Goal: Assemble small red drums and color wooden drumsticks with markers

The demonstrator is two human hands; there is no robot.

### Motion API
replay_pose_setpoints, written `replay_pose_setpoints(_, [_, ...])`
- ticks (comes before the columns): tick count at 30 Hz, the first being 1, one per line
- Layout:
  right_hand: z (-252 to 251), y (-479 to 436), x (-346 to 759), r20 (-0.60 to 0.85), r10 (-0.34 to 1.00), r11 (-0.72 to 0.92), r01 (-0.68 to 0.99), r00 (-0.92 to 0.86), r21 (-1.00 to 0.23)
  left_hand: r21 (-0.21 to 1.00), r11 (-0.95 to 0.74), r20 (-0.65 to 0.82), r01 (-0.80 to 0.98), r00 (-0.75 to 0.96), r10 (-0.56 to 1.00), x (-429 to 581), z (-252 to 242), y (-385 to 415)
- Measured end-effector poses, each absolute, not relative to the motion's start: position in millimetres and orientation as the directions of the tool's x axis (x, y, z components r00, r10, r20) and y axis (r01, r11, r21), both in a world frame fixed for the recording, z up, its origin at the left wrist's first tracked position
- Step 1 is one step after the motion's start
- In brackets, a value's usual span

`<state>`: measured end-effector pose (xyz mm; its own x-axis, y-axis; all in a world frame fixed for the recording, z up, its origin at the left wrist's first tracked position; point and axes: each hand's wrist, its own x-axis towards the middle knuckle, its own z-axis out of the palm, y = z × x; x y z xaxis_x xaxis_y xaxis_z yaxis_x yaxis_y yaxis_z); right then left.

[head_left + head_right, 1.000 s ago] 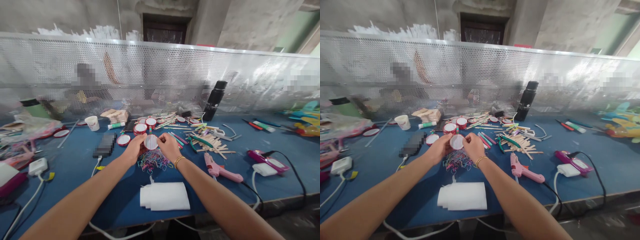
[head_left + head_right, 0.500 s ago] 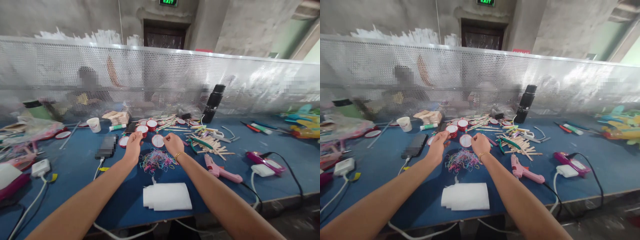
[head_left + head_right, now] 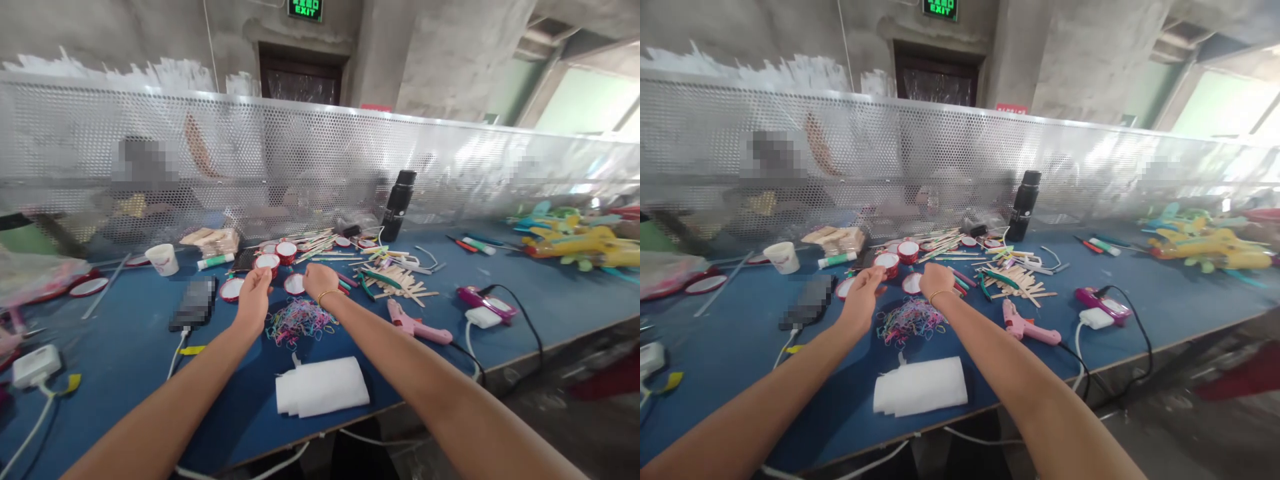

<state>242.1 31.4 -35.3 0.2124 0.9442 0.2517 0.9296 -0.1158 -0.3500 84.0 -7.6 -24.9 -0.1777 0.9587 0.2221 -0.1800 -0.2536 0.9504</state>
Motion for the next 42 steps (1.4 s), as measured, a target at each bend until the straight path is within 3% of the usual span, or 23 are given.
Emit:
replay_pose_setpoints(11, [0.7, 25.4, 290.0, 0.324, 0.934, -0.083, 0.974, 0.150, -0.213, 0.949, -0.248, 0.217, -0.193, -0.168, 0.961, 79.4, -25.6, -6.0])
replay_pose_setpoints(15, [16.8, 28.5, 343.8, 0.311, 0.935, -0.124, 0.979, 0.169, -0.161, 0.961, -0.262, 0.261, 0.092, 0.021, 0.965, 71.8, -25.7, -5.1])
replay_pose_setpoints(17, [17.9, 31.4, 366.1, 0.295, 0.939, -0.142, 0.980, 0.179, -0.141, 0.912, -0.333, 0.314, 0.239, 0.116, 0.942, 69.1, -20.0, -10.0])
replay_pose_setpoints(19, [16.0, 34.8, 382.1, 0.292, 0.939, -0.149, 0.980, 0.181, -0.129, 0.722, -0.485, 0.410, 0.493, 0.260, 0.874, 69.3, -11.2, -19.2])
replay_pose_setpoints(21, [13.7, 38.5, 391.6, 0.299, 0.939, -0.140, 0.982, 0.172, -0.124, 0.530, -0.615, 0.431, 0.584, 0.439, 0.788, 72.8, -2.9, -30.7])
replay_pose_setpoints(25, [13.2, 46.5, 397.2, 0.323, 0.937, -0.100, 0.988, 0.133, -0.117, 0.293, -0.840, 0.369, 0.456, 0.757, 0.539, 83.0, 2.1, -49.9])
replay_pose_setpoints(28, [16.5, 51.7, 396.7, 0.336, 0.937, -0.066, 0.992, 0.098, -0.106, 0.182, -0.924, 0.312, 0.337, 0.871, 0.379, 86.9, -0.5, -56.5])
replay_pose_setpoints(34, [27.0, 64.3, 399.9, 0.320, 0.944, -0.051, 0.995, 0.074, -0.080, 0.077, -0.918, 0.331, 0.389, 0.859, 0.391, 88.3, 2.1, -58.8])
replay_pose_setpoints(42, [21.5, 88.0, 410.6, 0.180, 0.982, -0.060, 0.998, 0.060, -0.007, 0.047, -0.930, 0.298, 0.364, 0.884, 0.361, 86.6, -0.1, -54.6])
